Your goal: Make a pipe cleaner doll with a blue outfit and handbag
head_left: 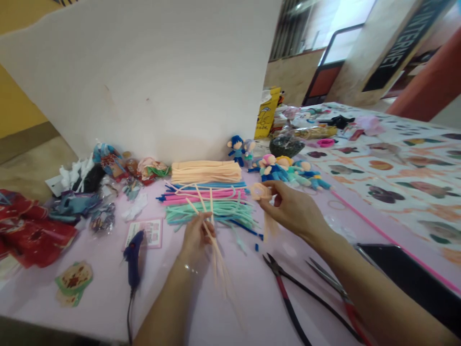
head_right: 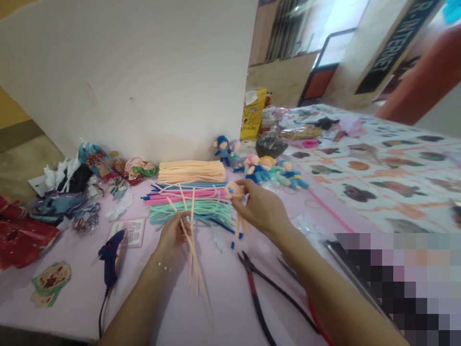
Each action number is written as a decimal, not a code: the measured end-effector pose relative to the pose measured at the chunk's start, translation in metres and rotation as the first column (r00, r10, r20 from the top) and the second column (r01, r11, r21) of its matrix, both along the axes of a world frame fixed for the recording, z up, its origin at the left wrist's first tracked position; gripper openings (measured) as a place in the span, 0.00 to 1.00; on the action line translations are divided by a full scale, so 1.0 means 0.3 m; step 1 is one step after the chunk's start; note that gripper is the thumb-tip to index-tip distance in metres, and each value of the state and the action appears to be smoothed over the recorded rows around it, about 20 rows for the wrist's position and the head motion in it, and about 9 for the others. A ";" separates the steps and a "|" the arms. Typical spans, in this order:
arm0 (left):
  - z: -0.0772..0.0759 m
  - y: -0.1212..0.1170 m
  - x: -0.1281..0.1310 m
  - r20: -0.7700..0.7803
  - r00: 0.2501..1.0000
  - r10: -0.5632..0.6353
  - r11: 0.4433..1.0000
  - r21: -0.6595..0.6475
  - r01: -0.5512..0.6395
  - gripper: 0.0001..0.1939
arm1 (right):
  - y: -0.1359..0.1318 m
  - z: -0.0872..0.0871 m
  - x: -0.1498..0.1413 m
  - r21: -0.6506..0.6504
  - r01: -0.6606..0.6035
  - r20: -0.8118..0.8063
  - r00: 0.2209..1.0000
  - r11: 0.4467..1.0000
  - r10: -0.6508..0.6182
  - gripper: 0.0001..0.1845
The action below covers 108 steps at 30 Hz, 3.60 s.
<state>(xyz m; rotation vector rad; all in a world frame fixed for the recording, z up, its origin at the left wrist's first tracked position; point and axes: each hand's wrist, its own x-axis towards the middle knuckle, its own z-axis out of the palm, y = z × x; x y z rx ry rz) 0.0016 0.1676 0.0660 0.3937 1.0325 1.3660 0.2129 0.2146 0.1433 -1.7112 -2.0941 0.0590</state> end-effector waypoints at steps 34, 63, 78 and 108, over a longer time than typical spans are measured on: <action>0.031 0.004 -0.056 0.187 0.982 0.027 0.979 0.194 -0.064 0.08 | -0.116 -0.137 -0.217 -0.453 -0.538 -0.660 0.738 0.711 0.138 0.14; 0.017 0.010 -0.108 0.111 0.981 0.161 0.882 0.430 -0.194 0.12 | -0.201 0.016 0.046 -0.214 -0.401 -0.422 0.860 0.891 0.286 0.16; -0.009 -0.041 0.020 -0.398 0.870 -0.292 0.891 0.217 0.398 0.24 | -0.185 -0.051 0.006 -0.109 -0.192 -0.866 0.500 0.975 0.002 0.31; -0.023 -0.112 0.113 -0.195 0.701 -0.686 0.726 -0.114 0.678 0.25 | -0.202 -0.166 -0.043 -0.127 -0.138 -0.967 0.236 0.982 -0.092 0.20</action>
